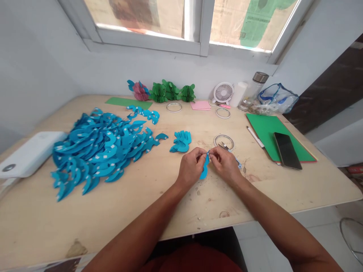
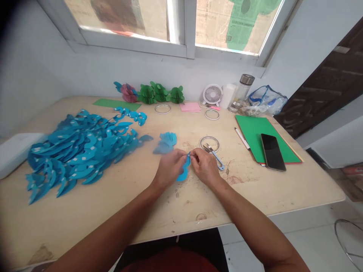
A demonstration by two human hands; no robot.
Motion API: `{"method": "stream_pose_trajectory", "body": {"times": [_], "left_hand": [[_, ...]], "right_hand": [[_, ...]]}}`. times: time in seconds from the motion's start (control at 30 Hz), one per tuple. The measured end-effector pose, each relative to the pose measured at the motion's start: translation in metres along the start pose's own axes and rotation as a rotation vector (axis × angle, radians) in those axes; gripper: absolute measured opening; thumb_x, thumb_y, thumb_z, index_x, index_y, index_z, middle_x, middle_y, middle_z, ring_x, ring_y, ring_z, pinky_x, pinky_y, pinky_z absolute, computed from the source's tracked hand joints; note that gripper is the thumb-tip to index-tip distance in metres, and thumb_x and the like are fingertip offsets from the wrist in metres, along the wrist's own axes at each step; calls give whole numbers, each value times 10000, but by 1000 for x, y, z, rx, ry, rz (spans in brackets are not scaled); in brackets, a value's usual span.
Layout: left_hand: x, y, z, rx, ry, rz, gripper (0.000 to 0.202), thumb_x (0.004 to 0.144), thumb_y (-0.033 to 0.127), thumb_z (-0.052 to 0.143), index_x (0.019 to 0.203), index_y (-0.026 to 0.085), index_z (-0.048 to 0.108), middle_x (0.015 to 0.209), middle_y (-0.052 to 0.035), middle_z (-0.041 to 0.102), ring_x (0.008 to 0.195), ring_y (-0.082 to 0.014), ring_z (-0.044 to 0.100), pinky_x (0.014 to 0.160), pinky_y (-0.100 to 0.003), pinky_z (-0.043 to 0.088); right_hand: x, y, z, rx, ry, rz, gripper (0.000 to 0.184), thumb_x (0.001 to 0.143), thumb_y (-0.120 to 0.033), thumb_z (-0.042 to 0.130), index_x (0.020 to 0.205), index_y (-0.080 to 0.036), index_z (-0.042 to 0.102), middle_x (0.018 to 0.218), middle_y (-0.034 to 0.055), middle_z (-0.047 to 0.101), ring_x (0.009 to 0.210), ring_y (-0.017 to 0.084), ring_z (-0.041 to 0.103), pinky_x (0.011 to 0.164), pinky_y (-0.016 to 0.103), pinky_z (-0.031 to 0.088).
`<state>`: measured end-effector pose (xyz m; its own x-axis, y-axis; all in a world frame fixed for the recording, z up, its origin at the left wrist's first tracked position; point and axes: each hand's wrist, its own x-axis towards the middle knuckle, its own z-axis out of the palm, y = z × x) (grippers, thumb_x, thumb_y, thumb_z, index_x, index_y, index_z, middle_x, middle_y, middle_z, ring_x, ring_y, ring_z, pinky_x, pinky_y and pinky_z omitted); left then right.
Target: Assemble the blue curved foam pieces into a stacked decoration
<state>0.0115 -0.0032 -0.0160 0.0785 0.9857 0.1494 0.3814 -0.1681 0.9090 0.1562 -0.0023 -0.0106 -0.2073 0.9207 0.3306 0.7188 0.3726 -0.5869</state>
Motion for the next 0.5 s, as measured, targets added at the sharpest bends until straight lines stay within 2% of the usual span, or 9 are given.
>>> {"method": "stream_pose_trajectory", "body": {"times": [0.2,0.33,0.5], "left_hand": [[-2,3,2,-4,7,-25,160,781,247,462,748,180,603,561,40,572,424,-80,508,453,-191,384],[-3,4,3,-33,30,-47,148,757,234,476,720,176,606,551,33,571,428,-78,504,428,-179,375],[2,1,4,-296,19,-229,118,714,254,531,708,154,593,507,47,526,376,-62,434,365,-166,351]], "right_hand": [[0,0,2,-19,13,47,89,787,-214,484,780,-196,571,634,-7,585,568,127,505,558,233,351],[1,1,4,44,-2,111,88,780,-220,493,788,-193,577,653,-3,604,565,122,519,553,229,369],[2,4,5,133,-45,133,82,775,-228,503,784,-188,574,704,9,631,612,125,556,569,226,394]]}}
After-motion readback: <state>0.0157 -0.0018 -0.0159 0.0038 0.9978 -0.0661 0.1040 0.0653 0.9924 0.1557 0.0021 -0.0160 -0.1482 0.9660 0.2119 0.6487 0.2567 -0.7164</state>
